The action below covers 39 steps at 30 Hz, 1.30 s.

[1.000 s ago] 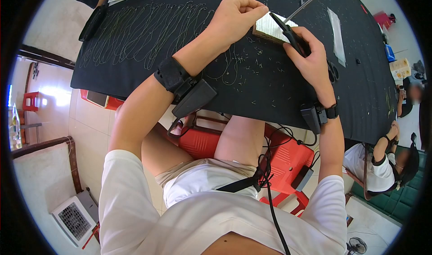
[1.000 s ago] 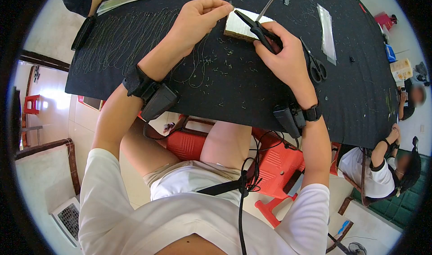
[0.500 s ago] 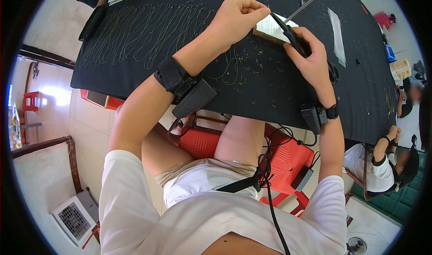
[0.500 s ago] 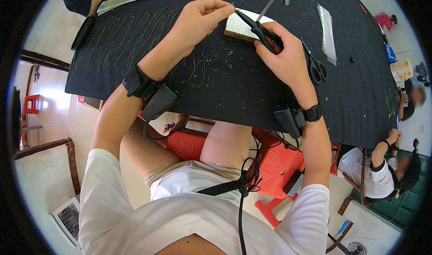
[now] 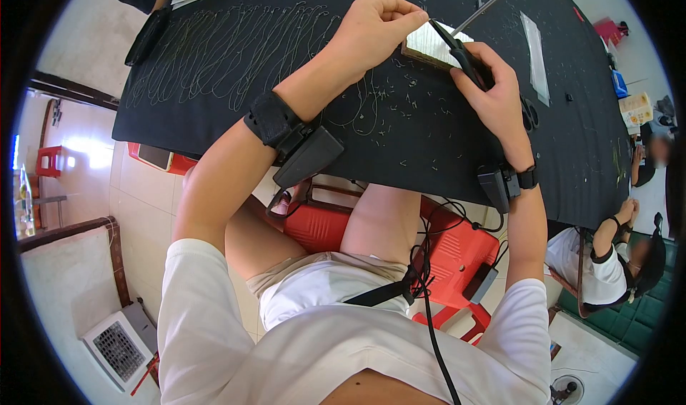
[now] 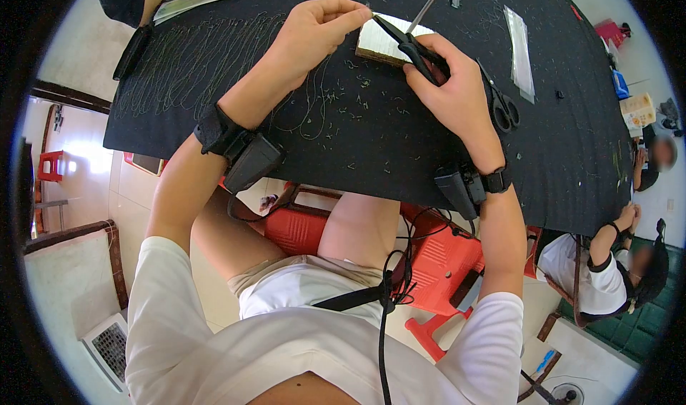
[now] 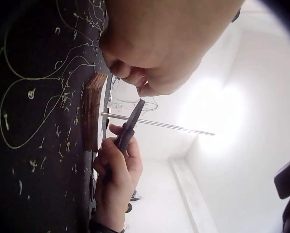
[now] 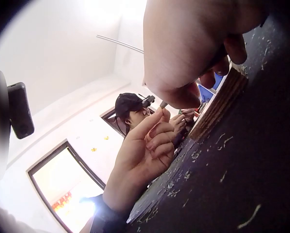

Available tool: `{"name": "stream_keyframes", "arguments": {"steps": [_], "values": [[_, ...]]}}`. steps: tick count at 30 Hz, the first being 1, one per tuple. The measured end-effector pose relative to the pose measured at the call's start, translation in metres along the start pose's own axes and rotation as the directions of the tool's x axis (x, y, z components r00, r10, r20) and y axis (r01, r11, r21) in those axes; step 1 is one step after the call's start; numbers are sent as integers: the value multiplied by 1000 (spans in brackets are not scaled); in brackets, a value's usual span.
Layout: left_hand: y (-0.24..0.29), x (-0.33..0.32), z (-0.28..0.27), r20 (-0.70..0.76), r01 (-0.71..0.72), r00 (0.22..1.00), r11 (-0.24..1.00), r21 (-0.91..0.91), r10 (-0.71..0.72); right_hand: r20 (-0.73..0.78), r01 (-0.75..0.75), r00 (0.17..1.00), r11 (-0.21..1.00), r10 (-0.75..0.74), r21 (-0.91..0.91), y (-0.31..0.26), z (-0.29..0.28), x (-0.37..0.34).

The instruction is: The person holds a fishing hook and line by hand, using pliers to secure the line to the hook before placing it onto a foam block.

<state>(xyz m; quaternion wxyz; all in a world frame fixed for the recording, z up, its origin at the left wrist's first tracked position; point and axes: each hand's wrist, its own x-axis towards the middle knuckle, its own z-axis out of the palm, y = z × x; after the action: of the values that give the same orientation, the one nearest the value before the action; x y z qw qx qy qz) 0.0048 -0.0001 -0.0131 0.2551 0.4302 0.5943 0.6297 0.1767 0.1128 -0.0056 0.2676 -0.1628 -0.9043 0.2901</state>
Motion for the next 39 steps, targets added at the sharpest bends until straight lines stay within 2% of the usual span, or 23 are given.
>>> {"name": "stream_keyframes", "arguments": {"steps": [14, 17, 29, 32, 35, 39], "values": [[1, 0, 0, -13, -8, 1000, 1000, -17, 7, 3, -11, 1000, 1000, 11, -2, -1, 0, -1], [1, 0, 0, 23, 6, 1000, 1000, -2, -6, -2, -12, 1000, 1000, 12, 8, 0, 0, -1], [0, 0, 0, -10, -10, 1000, 1000, -3, 10, -1, -8, 1000, 1000, 8, -3, 0, 0, -1], [-1, 1, 1, 13, 33, 999, 999, 2, -33, -4, -16, 1000, 1000, 16, 12, 0, 0, -1], [-2, 0, 1, -19, -20, 1000, 999, -29, 20, -3, -8, 1000, 1000, 8, 6, 0, 0, 0], [-1, 1, 1, 1, 10, 1000, 1000, -5, -10, -3, -13, 1000, 1000, 13, 6, 0, 1, 0]]}}
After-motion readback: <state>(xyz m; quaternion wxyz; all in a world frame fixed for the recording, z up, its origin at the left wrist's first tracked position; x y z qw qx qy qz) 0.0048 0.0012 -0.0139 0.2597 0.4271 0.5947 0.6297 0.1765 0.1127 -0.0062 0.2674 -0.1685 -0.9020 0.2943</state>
